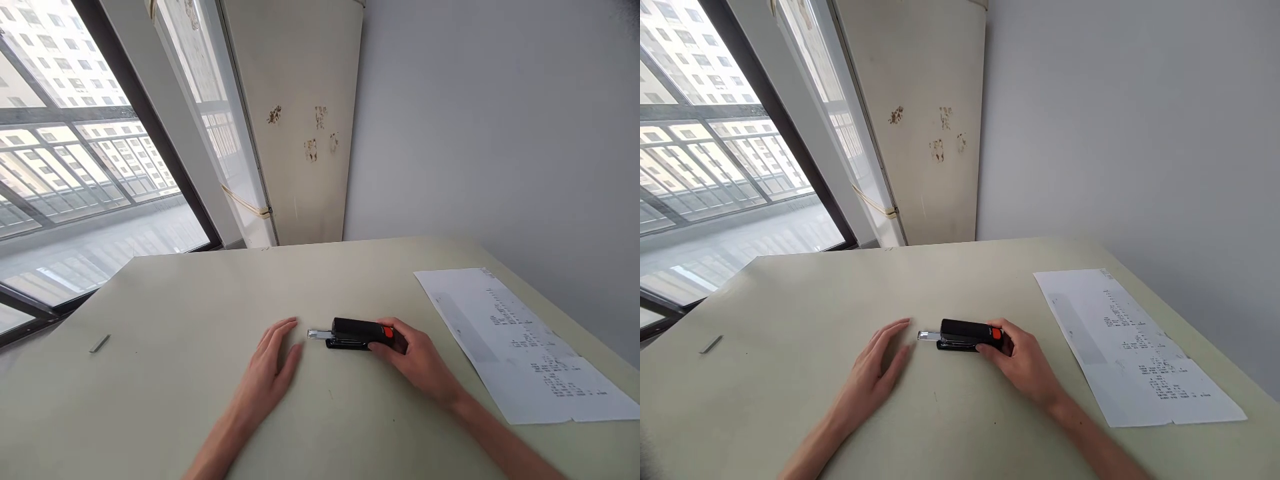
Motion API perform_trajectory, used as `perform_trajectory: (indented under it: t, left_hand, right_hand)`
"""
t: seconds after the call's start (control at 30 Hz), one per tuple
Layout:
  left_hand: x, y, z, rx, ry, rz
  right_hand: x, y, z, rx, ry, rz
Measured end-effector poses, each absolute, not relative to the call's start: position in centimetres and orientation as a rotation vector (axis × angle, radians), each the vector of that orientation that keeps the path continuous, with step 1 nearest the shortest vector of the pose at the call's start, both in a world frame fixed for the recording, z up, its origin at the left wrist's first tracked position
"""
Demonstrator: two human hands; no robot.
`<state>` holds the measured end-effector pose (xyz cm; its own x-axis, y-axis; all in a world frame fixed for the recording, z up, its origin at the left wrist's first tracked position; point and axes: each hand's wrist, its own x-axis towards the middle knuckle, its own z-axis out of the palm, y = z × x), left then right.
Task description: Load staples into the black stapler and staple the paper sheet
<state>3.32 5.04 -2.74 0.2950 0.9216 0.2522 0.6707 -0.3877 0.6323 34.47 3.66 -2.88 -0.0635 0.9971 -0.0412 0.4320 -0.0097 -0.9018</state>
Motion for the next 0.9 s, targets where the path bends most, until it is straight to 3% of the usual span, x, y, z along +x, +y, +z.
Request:
perform_trajectory:
  t: [0.2,0.37,0.53,0.9]
  left_hand:
    - [6.4,4.8,-2.0,1.147,1.055,0.964]
    - [10.2,3.9,-1.3,0.511,0.647,0.627]
    - [11.9,2.7,-1.6,0.355,0.432,0.505]
    - [12.4,1.3,-2.2,0.305,0.459,0.488]
  right_hand:
    - [35.1,3.5,-1.4,-1.416,-1.501,1.233]
    - [35.6,3.5,-0.8,-1.43,-1.431,1.487]
    - [35.4,3.3,-0.3,-1.454,-1.381,1.538]
    - [35.0,3.7,-0.6,-1.509,-1.309,1.496]
